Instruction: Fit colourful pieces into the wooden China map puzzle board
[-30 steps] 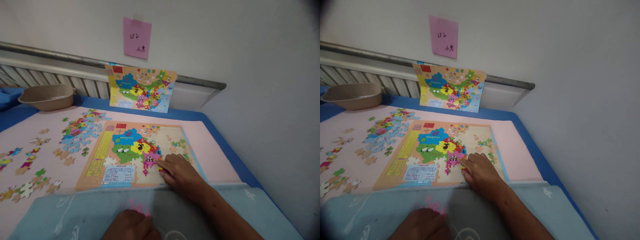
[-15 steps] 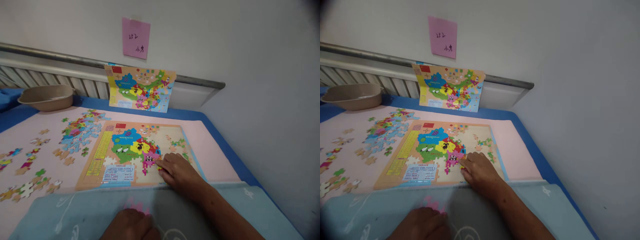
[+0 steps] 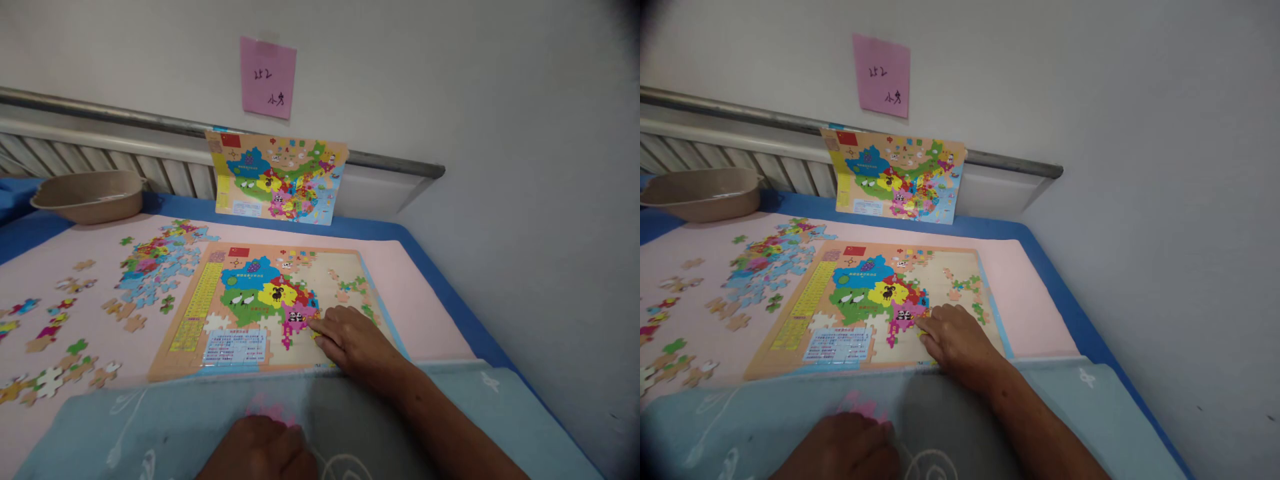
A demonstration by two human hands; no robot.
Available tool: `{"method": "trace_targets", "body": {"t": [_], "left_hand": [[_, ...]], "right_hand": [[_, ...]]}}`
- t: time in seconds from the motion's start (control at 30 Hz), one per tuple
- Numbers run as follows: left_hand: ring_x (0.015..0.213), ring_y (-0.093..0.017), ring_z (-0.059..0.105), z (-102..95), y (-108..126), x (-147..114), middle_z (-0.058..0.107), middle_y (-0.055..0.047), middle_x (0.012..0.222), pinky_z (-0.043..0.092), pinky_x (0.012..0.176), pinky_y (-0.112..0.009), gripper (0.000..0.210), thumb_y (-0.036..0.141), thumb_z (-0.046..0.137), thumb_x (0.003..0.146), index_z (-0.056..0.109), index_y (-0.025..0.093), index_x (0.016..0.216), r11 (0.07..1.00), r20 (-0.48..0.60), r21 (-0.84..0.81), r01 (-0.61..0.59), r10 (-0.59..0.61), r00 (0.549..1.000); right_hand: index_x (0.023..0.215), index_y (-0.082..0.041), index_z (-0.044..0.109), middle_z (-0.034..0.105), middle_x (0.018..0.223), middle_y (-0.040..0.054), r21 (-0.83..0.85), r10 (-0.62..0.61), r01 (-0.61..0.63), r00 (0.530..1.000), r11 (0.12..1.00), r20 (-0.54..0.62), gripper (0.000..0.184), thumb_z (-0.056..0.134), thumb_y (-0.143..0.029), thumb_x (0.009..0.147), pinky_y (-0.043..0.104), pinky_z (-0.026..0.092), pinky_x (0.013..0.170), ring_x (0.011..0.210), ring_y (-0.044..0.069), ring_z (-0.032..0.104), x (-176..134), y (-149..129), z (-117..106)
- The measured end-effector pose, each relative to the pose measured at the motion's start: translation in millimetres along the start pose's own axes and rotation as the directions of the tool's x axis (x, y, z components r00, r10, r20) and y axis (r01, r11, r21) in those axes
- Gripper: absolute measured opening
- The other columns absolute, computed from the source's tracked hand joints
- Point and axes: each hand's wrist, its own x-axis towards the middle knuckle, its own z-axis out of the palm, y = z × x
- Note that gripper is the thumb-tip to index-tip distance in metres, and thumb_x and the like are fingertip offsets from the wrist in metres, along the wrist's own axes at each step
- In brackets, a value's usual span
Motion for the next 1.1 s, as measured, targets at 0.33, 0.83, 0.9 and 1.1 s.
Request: {"method": "trace_targets", "body": {"t": [0.33,0.83,0.9,1.1], "left_hand": [[0.042,-0.013,0.048,2.5,0,1,0.052,0.004,0.058,0.031,0.04,-0.032,0.047,0.024,0.025,0.112,0.048,0.021,0.071,1.0,-0.027,0.014,0.005,-0.005,1.0],[0.041,-0.013,0.047,3.1,-2,0,0.051,0.004,0.057,0.03,0.04,-0.032,0.048,0.024,0.025,0.112,0.048,0.021,0.069,0.999,-0.052,0.035,-0.011,0.013,0.999],[0.042,-0.013,0.048,3.8,-2,0,0.052,0.003,0.057,0.03,0.04,-0.032,0.048,0.022,0.025,0.112,0.048,0.021,0.069,0.999,-0.055,0.049,-0.013,0.016,0.998],[0.043,-0.013,0.046,-0.4,-1,3,0.051,0.004,0.057,0.028,0.042,-0.032,0.046,0.019,0.029,0.111,0.048,0.021,0.069,1.0,-0.066,0.021,-0.023,0.024,0.997]], "right_hand": [[0.108,-0.018,0.069,0.066,0.101,0.0072,0.171,0.066,-0.031,0.978,0.985,-0.199,0.015,0.055,-0.017,0.102,0.034,0.039,0.088,0.097,0.023,0.057,-6,12,5],[0.092,-0.019,0.064,0.064,0.093,0.0038,0.227,0.121,-0.078,0.976,0.971,-0.182,0.011,0.055,-0.014,0.099,0.03,0.037,0.079,0.088,0.02,0.057,-4,14,7],[0.093,-0.019,0.063,0.065,0.092,0.0036,0.238,0.114,-0.066,0.974,0.969,-0.196,0.011,0.054,-0.016,0.099,0.031,0.037,0.078,0.088,0.02,0.057,-4,15,7],[0.094,-0.021,0.063,0.068,0.096,0.0054,0.321,0.188,-0.092,0.94,0.943,-0.284,0.017,0.048,-0.024,0.101,0.032,0.041,0.08,0.091,0.021,0.06,-2,17,10]]}}
